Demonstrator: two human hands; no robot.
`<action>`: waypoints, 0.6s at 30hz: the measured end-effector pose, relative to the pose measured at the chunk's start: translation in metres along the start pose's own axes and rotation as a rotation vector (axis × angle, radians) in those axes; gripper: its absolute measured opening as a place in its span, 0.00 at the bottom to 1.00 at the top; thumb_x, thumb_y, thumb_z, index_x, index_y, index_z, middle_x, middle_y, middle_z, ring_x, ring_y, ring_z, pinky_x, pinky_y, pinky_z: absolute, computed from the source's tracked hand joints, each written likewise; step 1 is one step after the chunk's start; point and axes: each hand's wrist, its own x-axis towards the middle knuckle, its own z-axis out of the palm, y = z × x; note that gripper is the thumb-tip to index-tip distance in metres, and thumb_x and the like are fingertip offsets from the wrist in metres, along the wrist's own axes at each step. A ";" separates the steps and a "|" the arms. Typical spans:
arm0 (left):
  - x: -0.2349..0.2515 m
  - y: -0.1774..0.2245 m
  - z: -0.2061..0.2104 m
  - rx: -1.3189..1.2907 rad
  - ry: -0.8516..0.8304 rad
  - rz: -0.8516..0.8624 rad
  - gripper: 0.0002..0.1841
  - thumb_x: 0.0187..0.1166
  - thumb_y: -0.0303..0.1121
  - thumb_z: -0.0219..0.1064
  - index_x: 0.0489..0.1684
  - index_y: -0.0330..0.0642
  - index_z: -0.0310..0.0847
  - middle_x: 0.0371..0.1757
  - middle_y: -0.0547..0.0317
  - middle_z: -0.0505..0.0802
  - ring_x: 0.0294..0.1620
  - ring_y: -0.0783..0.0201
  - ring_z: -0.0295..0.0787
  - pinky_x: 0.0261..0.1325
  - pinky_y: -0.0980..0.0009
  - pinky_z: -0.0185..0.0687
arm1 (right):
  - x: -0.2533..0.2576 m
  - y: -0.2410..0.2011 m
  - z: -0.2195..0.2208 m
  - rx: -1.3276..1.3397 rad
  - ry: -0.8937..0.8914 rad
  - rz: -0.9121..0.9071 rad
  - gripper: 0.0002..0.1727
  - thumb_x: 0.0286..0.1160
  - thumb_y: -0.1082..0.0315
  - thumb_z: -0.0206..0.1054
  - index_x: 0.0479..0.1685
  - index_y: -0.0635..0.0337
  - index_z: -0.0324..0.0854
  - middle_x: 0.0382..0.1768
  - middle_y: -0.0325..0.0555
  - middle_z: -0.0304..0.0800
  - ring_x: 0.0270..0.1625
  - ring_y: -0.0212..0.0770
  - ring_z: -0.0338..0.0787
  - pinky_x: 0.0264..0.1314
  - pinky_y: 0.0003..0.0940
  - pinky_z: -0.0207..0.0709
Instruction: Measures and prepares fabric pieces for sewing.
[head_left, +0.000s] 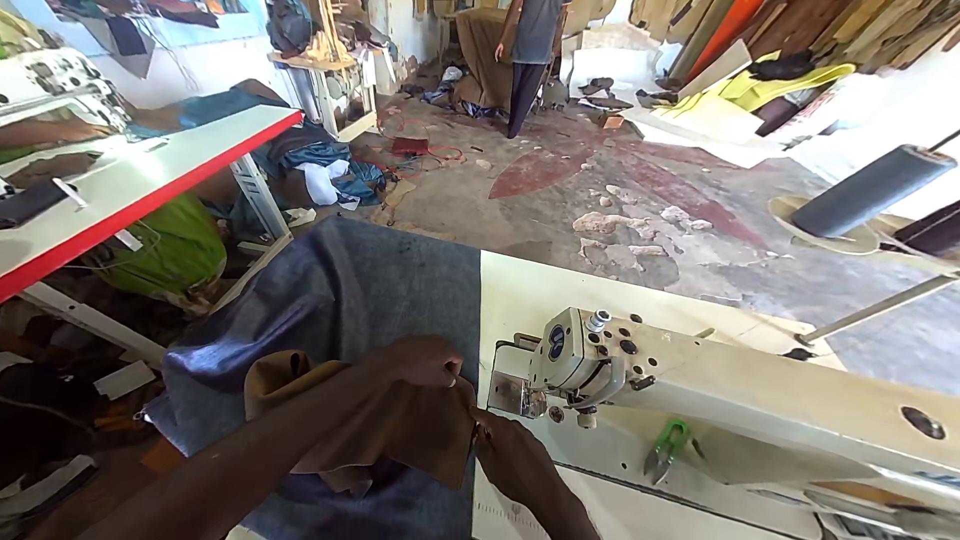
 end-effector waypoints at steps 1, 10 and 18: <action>0.000 0.006 -0.003 -0.026 -0.007 0.006 0.12 0.86 0.37 0.64 0.55 0.41 0.87 0.46 0.52 0.93 0.48 0.55 0.91 0.57 0.50 0.86 | -0.001 0.001 0.001 0.016 -0.001 0.003 0.30 0.84 0.62 0.53 0.88 0.44 0.68 0.59 0.53 0.91 0.57 0.55 0.91 0.60 0.59 0.82; 0.010 0.022 0.007 -0.043 -0.028 -0.057 0.17 0.87 0.47 0.63 0.51 0.43 0.88 0.45 0.54 0.92 0.50 0.55 0.90 0.57 0.48 0.83 | 0.000 0.006 0.008 0.200 -0.009 0.015 0.34 0.82 0.61 0.57 0.92 0.41 0.60 0.46 0.54 0.91 0.38 0.53 0.92 0.45 0.57 0.85; 0.021 0.037 -0.004 0.111 -0.072 -0.064 0.14 0.86 0.45 0.64 0.49 0.46 0.90 0.45 0.55 0.93 0.50 0.54 0.90 0.56 0.46 0.83 | 0.000 0.002 0.010 0.171 -0.014 0.038 0.36 0.81 0.62 0.57 0.93 0.42 0.57 0.50 0.54 0.91 0.41 0.53 0.93 0.47 0.57 0.86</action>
